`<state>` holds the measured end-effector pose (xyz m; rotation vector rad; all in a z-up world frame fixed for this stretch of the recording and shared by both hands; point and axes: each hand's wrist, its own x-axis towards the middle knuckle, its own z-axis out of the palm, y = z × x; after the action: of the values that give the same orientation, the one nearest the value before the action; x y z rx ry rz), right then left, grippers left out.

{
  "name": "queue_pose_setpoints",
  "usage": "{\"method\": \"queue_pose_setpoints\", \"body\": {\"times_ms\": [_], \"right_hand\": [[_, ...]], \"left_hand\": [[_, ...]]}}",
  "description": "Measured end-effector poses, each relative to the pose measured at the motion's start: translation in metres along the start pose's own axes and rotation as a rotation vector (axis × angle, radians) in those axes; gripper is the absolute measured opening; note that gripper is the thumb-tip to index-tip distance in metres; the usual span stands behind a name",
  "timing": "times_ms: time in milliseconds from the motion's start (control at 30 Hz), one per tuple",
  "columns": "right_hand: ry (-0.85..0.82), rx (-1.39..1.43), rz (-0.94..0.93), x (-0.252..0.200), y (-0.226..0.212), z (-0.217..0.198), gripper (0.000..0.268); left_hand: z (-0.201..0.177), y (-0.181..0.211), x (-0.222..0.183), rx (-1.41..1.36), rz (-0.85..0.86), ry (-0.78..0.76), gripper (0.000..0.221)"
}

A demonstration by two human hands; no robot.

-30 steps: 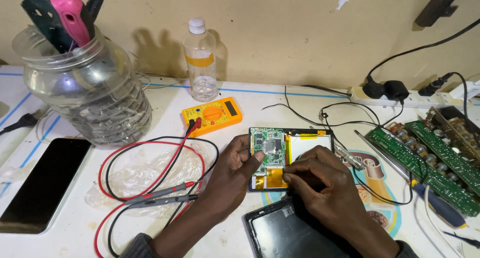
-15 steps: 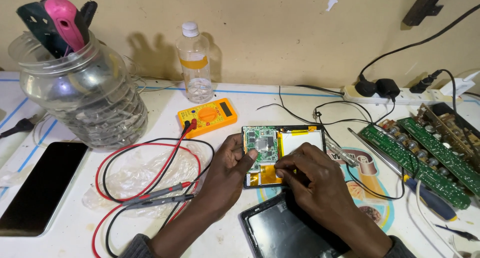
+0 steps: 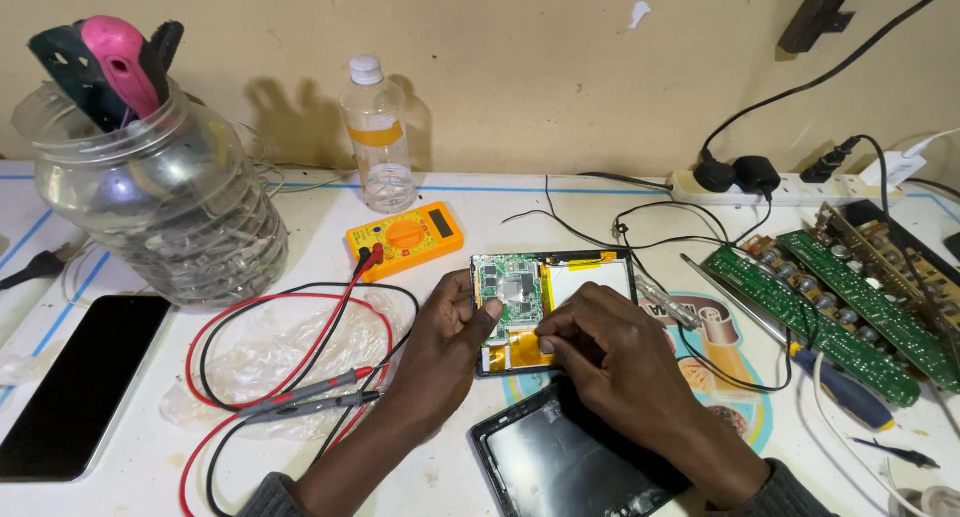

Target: A person carefully pries open the back cover of a tablet and inspects the internal components including the battery and circuit board.

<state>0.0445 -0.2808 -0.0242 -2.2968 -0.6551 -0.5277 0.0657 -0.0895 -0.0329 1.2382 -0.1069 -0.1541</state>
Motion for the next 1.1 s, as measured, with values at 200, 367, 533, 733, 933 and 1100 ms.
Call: {"method": "queue_pose_setpoints", "body": {"times_ms": [200,367,533,733,933,1100], "right_hand": [[0.036,0.032,-0.204,0.002,-0.011,0.012,0.016],[0.043,-0.028,-0.230,0.003,-0.013,0.016,0.022],[0.045,-0.084,-0.211,0.004,-0.017,0.017,0.024],[-0.016,-0.081,-0.132,0.007,-0.023,0.014,0.013],[-0.056,-0.136,-0.145,0.007,-0.017,0.016,0.017],[-0.038,-0.114,-0.154,0.008,-0.019,0.011,0.015]], "left_hand": [[-0.001,-0.003,0.002,0.037,0.035,0.002,0.032],[-0.004,-0.009,0.004,0.004,0.048,-0.012,0.035],[-0.004,-0.006,0.002,0.003,0.049,-0.041,0.038],[-0.006,-0.011,0.005,0.027,0.045,-0.024,0.037],[-0.007,-0.014,0.005,0.007,0.067,-0.043,0.033],[-0.001,-0.004,0.004,0.052,0.014,0.014,0.032]]}}
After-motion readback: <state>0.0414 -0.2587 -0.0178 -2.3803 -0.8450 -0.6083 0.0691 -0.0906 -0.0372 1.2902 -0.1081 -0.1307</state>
